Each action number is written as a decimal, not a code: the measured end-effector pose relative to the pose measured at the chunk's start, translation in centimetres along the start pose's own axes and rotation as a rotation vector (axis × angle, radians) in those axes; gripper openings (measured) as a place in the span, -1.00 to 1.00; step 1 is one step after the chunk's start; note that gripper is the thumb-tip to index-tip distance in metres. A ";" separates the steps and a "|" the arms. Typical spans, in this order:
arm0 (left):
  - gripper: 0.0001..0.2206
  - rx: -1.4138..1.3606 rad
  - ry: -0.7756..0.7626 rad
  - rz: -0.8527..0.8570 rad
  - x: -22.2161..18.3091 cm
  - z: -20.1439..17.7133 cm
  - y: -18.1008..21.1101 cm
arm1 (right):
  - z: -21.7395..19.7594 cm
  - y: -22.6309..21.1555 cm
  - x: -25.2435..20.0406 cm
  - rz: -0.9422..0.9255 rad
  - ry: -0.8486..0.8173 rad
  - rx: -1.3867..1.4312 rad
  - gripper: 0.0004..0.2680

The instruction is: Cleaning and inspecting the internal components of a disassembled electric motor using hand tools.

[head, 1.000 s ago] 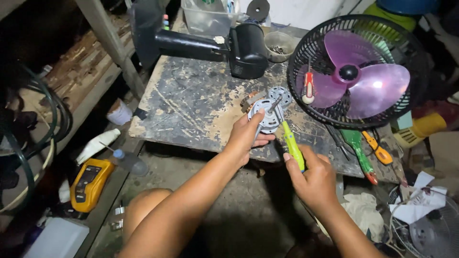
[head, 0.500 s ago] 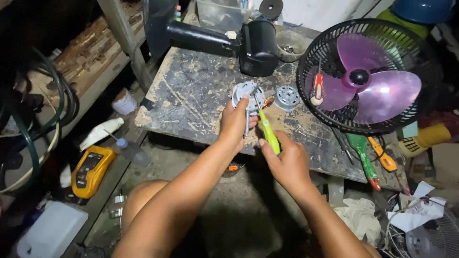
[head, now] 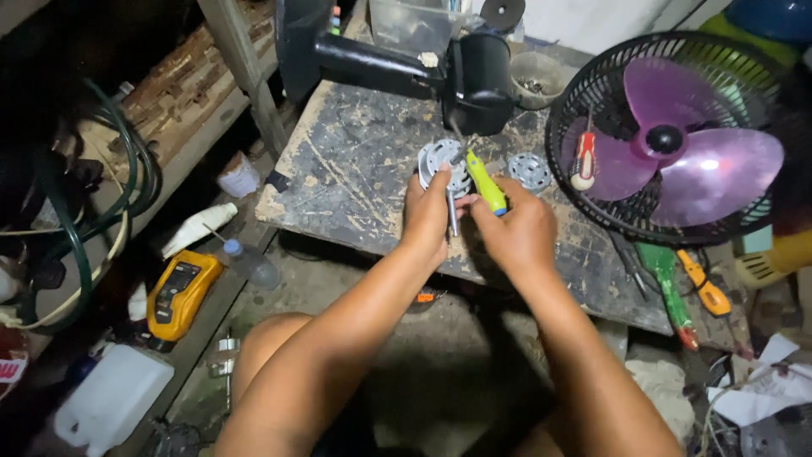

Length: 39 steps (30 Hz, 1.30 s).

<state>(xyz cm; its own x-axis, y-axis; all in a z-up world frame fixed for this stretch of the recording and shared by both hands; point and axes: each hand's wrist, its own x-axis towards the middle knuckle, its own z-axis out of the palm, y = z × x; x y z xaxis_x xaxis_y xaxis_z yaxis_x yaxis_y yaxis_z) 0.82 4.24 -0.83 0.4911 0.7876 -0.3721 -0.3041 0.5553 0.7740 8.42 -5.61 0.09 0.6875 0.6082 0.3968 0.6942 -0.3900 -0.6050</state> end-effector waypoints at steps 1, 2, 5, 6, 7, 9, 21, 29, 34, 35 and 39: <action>-0.56 0.010 0.003 -0.011 -0.3 -0.2 0.3 | -0.3 0.3 -0.4 0.014 -0.004 0.001 -0.75; -0.57 0.027 0.004 -0.011 -0.5 -0.4 0.6 | -0.6 0.6 -0.8 0.030 -0.011 -0.022 -0.75; -0.56 0.036 -0.001 -0.024 -0.9 -0.6 0.8 | -2.1 0.2 -3.2 0.037 -0.039 -0.051 -0.77; -0.53 0.027 -0.001 -0.022 -0.8 -0.5 1.0 | -2.5 -0.2 -3.9 0.015 -0.059 -0.046 -0.78; -0.53 0.032 -0.005 -0.023 -0.6 -0.6 1.0 | -2.6 0.1 -4.3 0.020 -0.054 -0.045 -0.78; -0.52 0.002 0.003 -0.051 -0.3 -0.9 0.7 | -2.8 0.8 -5.6 -0.076 -0.078 -0.045 -0.80; -0.51 0.042 -0.052 -0.117 -0.5 -0.5 -1.4 | -4.4 2.7 -10.1 -0.032 -0.044 -0.190 -0.77; -0.55 0.111 -0.083 -0.125 -0.5 -0.6 -1.5 | -5.5 3.9 -10.3 -0.118 -0.037 -0.177 -0.80; -0.58 0.148 -0.133 -0.114 0.0 -0.8 -1.9 | -5.8 3.8 -10.8 -0.124 -0.044 -0.175 -0.82; -0.59 0.149 -0.137 -0.108 -0.1 -0.8 -1.9 | -5.4 4.1 -10.9 -0.122 -0.052 -0.177 -0.81; -0.59 0.154 -0.148 -0.107 -0.7 -0.3 -1.8 | -5.3 3.8 -11.1 -0.102 -0.107 -0.160 -0.82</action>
<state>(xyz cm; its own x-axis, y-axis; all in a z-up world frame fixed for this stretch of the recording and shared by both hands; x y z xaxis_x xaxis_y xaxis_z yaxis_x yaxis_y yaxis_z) 0.76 2.83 -2.11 0.6317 0.6724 -0.3858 -0.1217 0.5775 0.8073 4.59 -17.51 -2.97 0.5910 0.7168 0.3701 0.7901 -0.4218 -0.4448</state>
